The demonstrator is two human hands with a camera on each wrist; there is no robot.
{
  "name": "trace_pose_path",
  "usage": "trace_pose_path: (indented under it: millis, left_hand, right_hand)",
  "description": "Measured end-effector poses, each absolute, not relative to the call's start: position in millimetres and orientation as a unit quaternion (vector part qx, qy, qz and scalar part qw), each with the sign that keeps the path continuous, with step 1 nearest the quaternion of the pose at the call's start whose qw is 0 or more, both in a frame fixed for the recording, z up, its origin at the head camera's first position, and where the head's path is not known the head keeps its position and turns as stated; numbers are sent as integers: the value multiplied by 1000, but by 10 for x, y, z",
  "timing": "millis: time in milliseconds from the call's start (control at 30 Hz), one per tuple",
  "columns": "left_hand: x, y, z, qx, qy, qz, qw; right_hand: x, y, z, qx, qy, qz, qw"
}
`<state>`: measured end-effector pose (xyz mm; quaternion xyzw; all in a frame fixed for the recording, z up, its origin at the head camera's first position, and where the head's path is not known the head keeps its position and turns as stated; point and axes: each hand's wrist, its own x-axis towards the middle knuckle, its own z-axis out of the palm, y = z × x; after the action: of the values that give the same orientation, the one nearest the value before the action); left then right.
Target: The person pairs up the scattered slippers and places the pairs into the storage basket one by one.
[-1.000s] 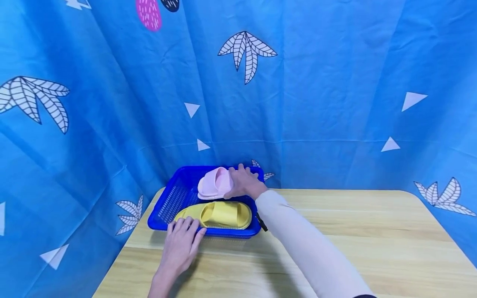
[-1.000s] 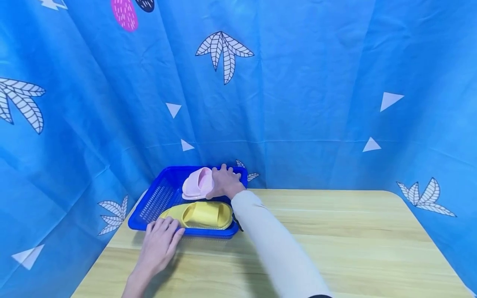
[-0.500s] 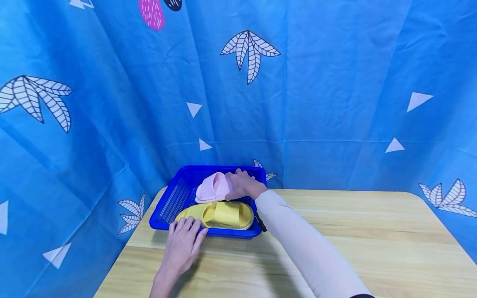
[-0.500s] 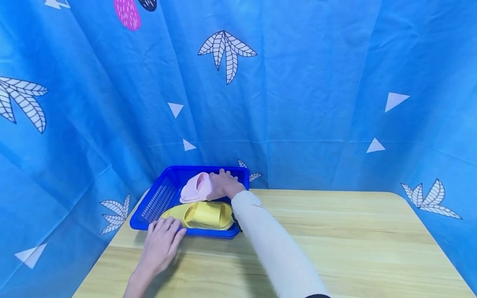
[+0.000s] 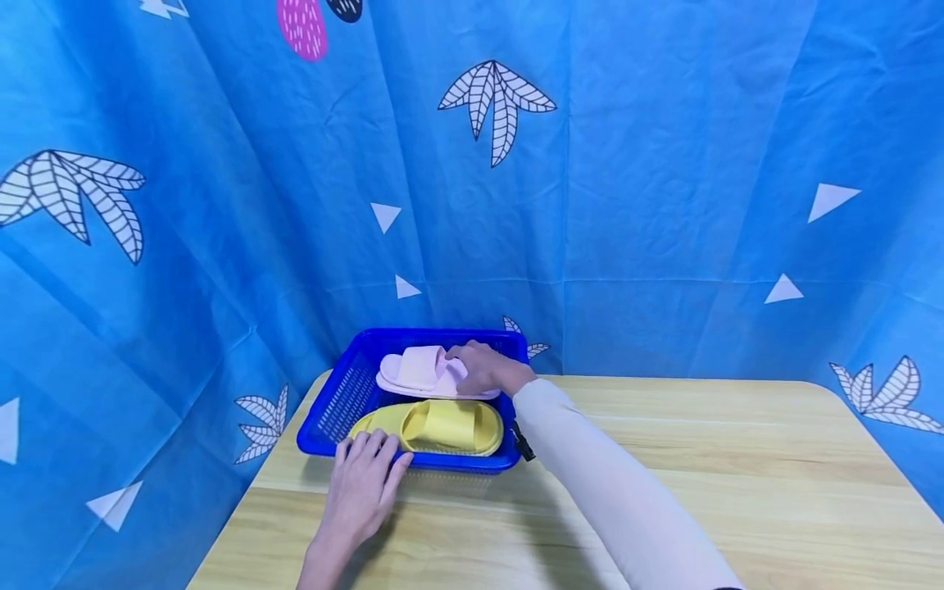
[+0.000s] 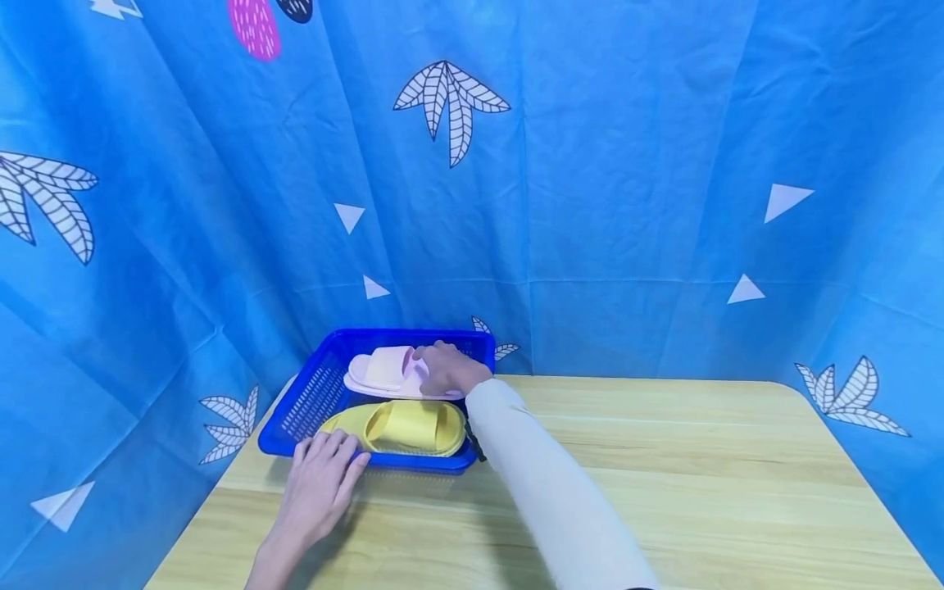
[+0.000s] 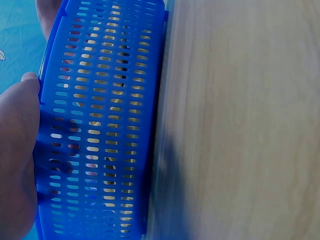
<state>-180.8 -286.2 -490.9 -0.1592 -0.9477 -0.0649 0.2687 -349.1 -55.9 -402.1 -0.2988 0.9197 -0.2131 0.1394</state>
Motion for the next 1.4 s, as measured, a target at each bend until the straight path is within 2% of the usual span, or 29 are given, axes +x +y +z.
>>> trace_pose_path:
  millis: [633,1000,1400]
  left_hand:
    - [-1745,-2896,-4870,-150,-953,-66,256]
    - [-1791,-2902,-4816,-151,-956,-72,239]
    - [-1808,-2905,-4769,-157,-948,-100,257]
  right_hand:
    - [-3201,-327,-3784,-341,911,-217,79]
    - [-2981,-39,-3772,-335,919,-206,11]
    - [-2671,356,-3942,-321,918,-224,-66]
